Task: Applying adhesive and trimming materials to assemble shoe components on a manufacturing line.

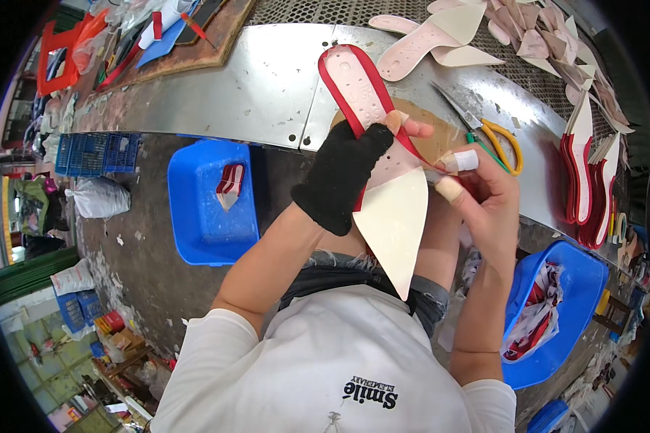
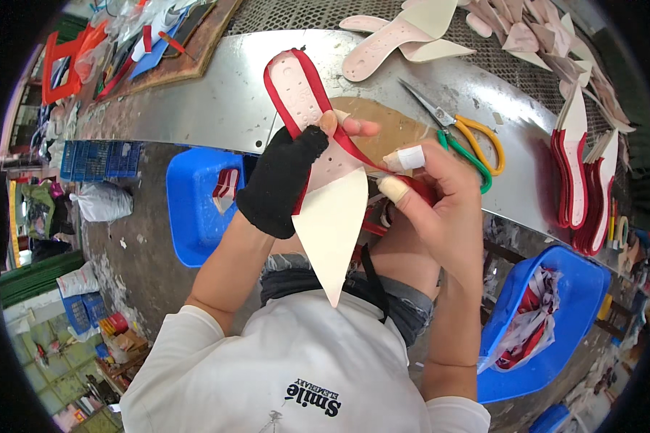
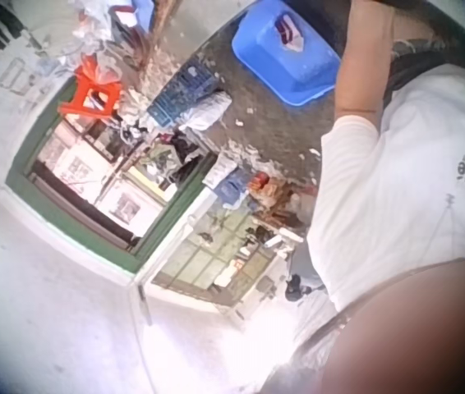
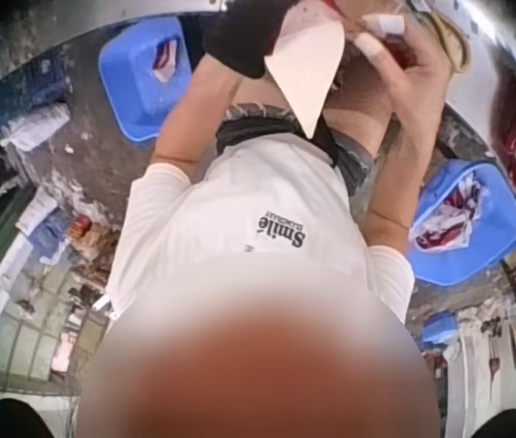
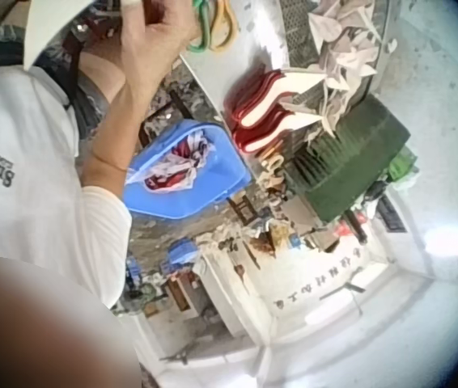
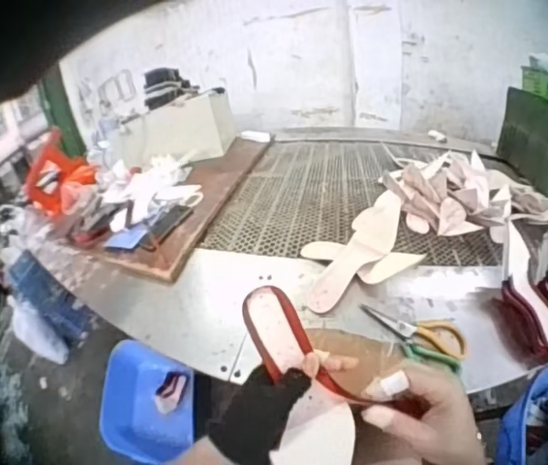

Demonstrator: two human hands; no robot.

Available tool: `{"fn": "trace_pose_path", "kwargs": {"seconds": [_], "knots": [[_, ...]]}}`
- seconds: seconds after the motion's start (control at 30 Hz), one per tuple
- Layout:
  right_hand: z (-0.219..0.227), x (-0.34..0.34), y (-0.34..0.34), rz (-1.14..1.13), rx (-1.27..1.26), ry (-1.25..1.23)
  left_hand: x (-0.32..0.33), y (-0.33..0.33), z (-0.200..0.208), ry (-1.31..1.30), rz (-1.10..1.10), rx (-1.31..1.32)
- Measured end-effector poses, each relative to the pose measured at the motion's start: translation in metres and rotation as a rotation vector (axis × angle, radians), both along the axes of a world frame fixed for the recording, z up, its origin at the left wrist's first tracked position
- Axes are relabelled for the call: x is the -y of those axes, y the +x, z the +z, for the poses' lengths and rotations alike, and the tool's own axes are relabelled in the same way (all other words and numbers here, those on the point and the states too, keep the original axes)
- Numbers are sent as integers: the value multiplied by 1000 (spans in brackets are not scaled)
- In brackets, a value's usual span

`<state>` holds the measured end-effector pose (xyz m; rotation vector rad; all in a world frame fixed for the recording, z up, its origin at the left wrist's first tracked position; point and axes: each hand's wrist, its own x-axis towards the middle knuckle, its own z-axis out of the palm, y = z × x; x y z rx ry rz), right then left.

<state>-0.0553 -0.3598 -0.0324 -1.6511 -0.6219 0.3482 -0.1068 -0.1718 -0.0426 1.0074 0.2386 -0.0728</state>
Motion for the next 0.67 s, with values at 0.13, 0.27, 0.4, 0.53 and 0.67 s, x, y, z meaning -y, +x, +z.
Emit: {"fn": "trace_pose_path", "kwargs": {"seconds": [0.13, 0.27, 0.4, 0.53, 0.67], "knots": [[-27, -2, -8, -117, -289, 177, 6, -2, 0, -27, 97, -56], [-33, 1, -10, -92, -392, 242, 13, -1, -5, -42, 227, -52], [-32, 5, -5, -2, -240, 205, 22, -4, -7, 289, 283, 55], [-27, 20, 14, 174, -287, 147, 15, -9, -7, 184, 88, 33], [-12, 37, 42, -62, -167, -15, 3, -23, -2, -122, 49, -74]]}}
